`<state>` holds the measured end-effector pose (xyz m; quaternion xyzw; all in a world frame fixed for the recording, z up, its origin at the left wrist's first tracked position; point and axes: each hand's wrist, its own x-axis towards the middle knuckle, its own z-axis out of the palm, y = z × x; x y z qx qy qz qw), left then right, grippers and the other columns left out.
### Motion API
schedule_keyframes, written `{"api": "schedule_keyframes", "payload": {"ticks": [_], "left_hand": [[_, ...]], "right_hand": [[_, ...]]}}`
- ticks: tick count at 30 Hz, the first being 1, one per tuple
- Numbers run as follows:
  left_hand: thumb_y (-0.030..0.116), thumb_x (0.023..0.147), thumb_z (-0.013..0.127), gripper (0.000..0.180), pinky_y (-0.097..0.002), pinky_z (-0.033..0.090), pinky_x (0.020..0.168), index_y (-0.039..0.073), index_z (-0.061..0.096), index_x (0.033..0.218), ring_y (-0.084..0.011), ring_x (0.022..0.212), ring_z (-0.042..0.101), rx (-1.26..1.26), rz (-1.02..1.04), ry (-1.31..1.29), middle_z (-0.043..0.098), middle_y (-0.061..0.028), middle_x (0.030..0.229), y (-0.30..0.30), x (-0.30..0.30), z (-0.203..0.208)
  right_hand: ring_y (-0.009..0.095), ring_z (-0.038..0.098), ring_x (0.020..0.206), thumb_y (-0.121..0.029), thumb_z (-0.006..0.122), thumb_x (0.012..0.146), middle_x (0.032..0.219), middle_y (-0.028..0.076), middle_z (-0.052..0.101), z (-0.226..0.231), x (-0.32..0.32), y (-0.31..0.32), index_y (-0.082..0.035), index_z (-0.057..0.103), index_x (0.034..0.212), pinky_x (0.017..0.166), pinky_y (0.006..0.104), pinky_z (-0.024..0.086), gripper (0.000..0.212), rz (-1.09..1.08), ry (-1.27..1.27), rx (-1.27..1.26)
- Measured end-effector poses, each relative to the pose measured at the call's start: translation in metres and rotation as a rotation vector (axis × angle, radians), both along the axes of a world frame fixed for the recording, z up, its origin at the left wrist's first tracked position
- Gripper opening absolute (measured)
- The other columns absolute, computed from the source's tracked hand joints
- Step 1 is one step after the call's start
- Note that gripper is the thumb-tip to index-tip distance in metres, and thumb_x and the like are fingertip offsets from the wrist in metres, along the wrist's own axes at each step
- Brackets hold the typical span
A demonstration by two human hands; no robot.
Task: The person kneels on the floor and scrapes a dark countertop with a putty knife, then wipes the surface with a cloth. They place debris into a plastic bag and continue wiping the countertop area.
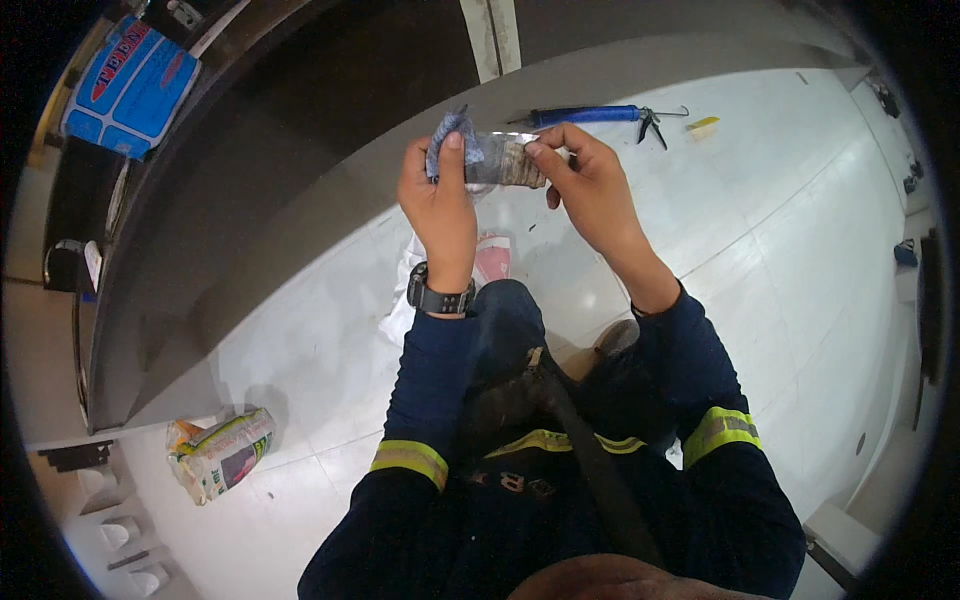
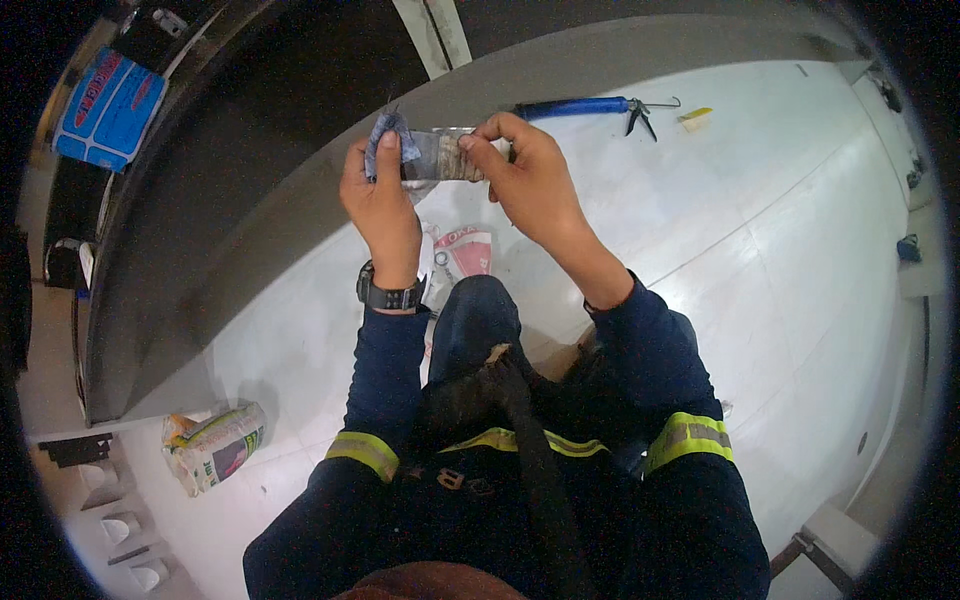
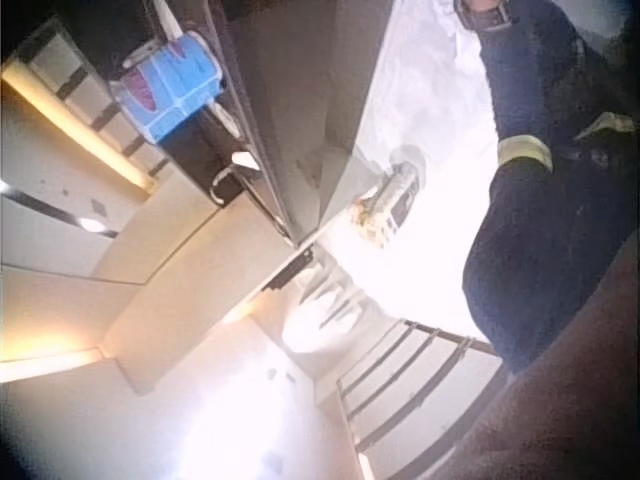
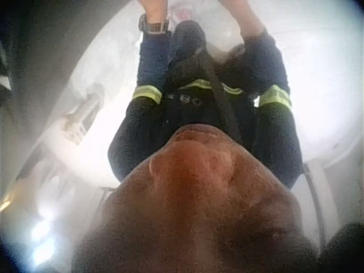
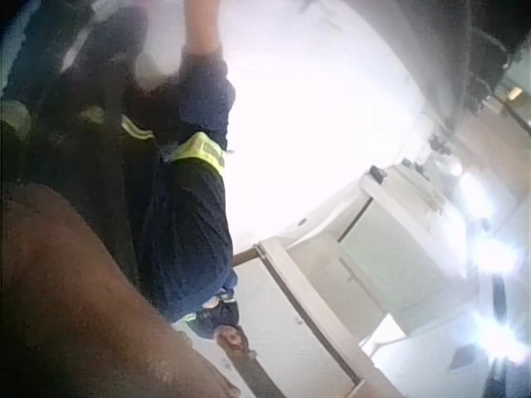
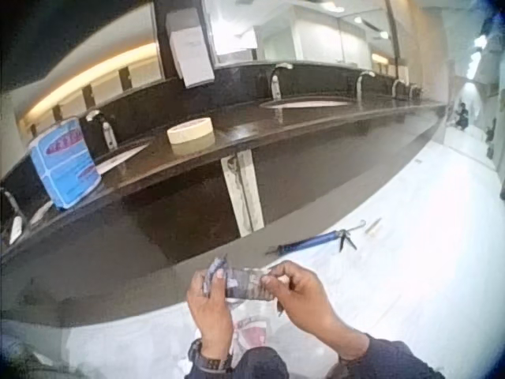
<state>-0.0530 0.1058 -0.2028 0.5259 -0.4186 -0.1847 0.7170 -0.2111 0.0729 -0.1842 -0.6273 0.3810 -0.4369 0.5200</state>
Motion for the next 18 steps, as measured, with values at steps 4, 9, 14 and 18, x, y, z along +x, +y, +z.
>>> {"api": "schedule_keyframes", "payload": {"ticks": [4, 9, 14, 18], "left_hand": [[0.021, 0.100, 0.062, 0.021, -0.0251, 0.045, 0.073, 0.000, 0.065, 0.096, -0.0086, 0.079, 0.056, 0.062, 0.202, -0.131, 0.064, -0.0018, 0.084, -0.008, 0.030, -0.008], [0.019, 0.099, 0.061, 0.021, -0.0252, 0.039, 0.063, -0.001, 0.065, 0.092, -0.0069, 0.071, 0.047, 0.086, 0.220, 0.103, 0.059, 0.0017, 0.076, 0.058, 0.151, -0.075], [0.018, 0.098, 0.062, 0.021, -0.0257, 0.040, 0.062, -0.001, 0.066, 0.090, -0.0075, 0.068, 0.048, 0.421, 0.340, -0.061, 0.059, 0.0012, 0.075, 0.142, 0.190, -0.168], [0.017, 0.095, 0.064, 0.020, -0.0283, 0.040, 0.058, -0.001, 0.067, 0.088, -0.0085, 0.065, 0.047, 0.536, 0.381, -0.133, 0.057, 0.0004, 0.069, 0.136, 0.208, -0.274]], "right_hand": [[0.010, 0.056, 0.053, -0.022, 0.066, 0.096, 0.078, 0.005, 0.066, -0.018, -0.010, -0.017, -0.003, 0.066, 0.098, 0.051, 0.0254, 0.044, 0.019, -0.136, -0.009, -0.144], [0.011, 0.062, 0.082, -0.025, 0.063, 0.098, 0.095, 0.005, 0.069, -0.026, -0.048, -0.040, -0.003, 0.067, 0.101, 0.062, 0.0243, 0.048, 0.023, -0.262, -0.207, 0.036], [0.010, 0.061, 0.084, -0.025, 0.063, 0.099, 0.096, 0.004, 0.068, -0.027, -0.071, -0.047, -0.005, 0.068, 0.105, 0.064, 0.0239, 0.047, 0.021, -0.231, -0.070, 0.031], [0.008, 0.058, 0.082, -0.025, 0.062, 0.100, 0.093, 0.003, 0.066, -0.029, -0.090, -0.054, -0.006, 0.068, 0.104, 0.065, 0.0227, 0.046, 0.021, -0.206, -0.064, 0.054]]}}
